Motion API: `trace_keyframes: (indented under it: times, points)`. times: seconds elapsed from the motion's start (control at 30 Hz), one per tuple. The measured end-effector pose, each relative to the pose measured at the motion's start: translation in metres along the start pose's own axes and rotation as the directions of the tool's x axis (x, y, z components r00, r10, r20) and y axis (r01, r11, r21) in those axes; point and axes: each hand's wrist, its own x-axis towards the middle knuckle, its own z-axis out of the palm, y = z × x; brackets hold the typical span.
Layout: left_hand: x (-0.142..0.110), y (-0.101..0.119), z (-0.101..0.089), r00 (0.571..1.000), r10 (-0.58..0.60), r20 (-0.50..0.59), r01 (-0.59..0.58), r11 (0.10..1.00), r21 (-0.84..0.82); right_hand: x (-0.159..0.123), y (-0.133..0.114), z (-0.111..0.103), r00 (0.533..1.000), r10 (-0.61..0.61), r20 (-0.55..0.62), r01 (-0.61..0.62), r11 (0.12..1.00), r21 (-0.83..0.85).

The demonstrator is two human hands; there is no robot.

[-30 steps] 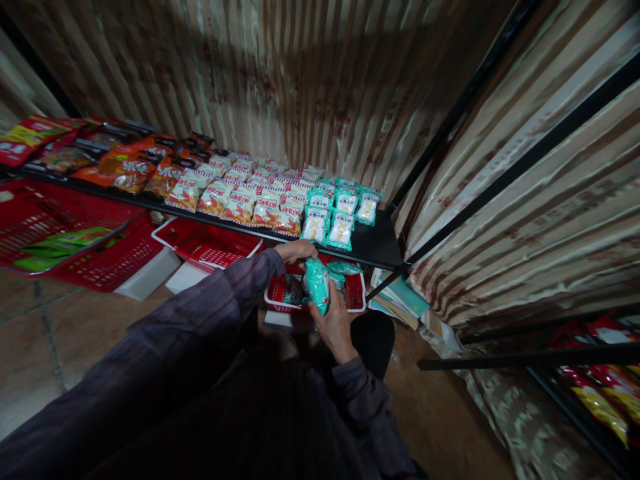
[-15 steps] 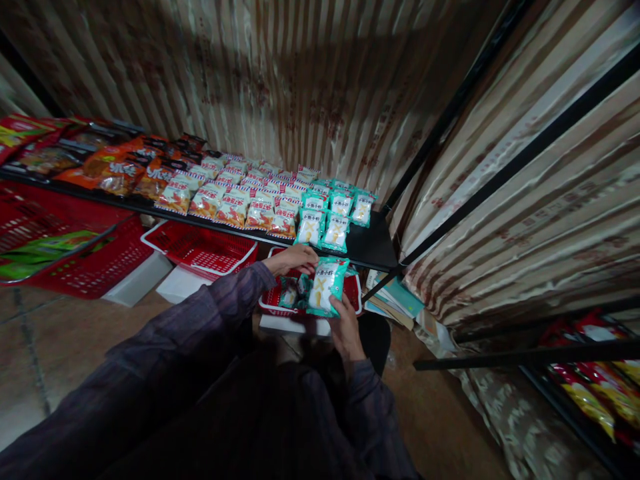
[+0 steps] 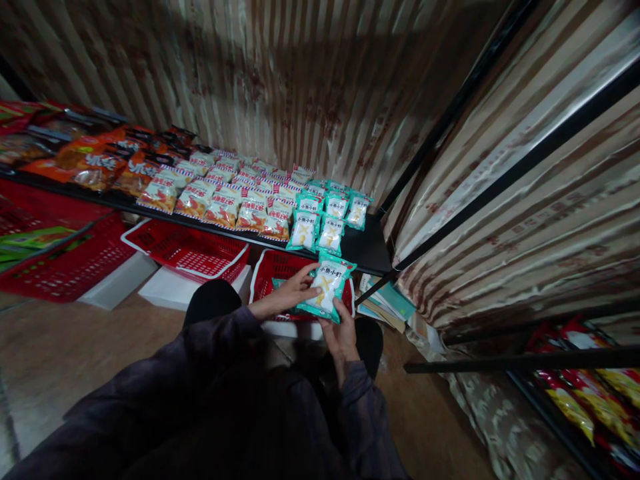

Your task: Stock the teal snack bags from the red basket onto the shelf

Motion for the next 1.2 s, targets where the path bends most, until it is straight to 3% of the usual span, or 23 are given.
trace_keyframes:
  times: [0.17, 0.33, 0.5, 0.8, 1.2]
  points:
    - [0.002, -0.013, 0.01, 0.996, 0.003, -0.093, -0.002, 1.0, 0.011, 0.004, 0.0, -0.007, 0.998, -0.052, -0.022, 0.049, 0.991, -0.125]
    - [0.01, -0.02, 0.015, 0.986, 0.052, -0.16, -0.031, 0.991, 0.129, 0.009, 0.0, -0.014, 0.986, -0.136, -0.095, 0.103, 0.951, -0.291]
    - [0.021, -0.021, 0.024, 0.976, 0.143, -0.163, -0.104, 0.968, 0.229, 0.016, -0.007, -0.017, 0.973, -0.231, 0.024, 0.221, 0.885, -0.41]
    - [0.053, 0.001, 0.048, 0.951, 0.224, -0.214, -0.127, 0.911, 0.392, 0.05, -0.039, -0.028, 0.952, -0.303, 0.037, 0.282, 0.829, -0.483]
    - [0.125, 0.033, 0.071, 0.953, 0.226, -0.2, -0.053, 0.776, 0.629, 0.127, -0.092, -0.029, 0.881, -0.473, 0.012, 0.407, 0.744, -0.531]
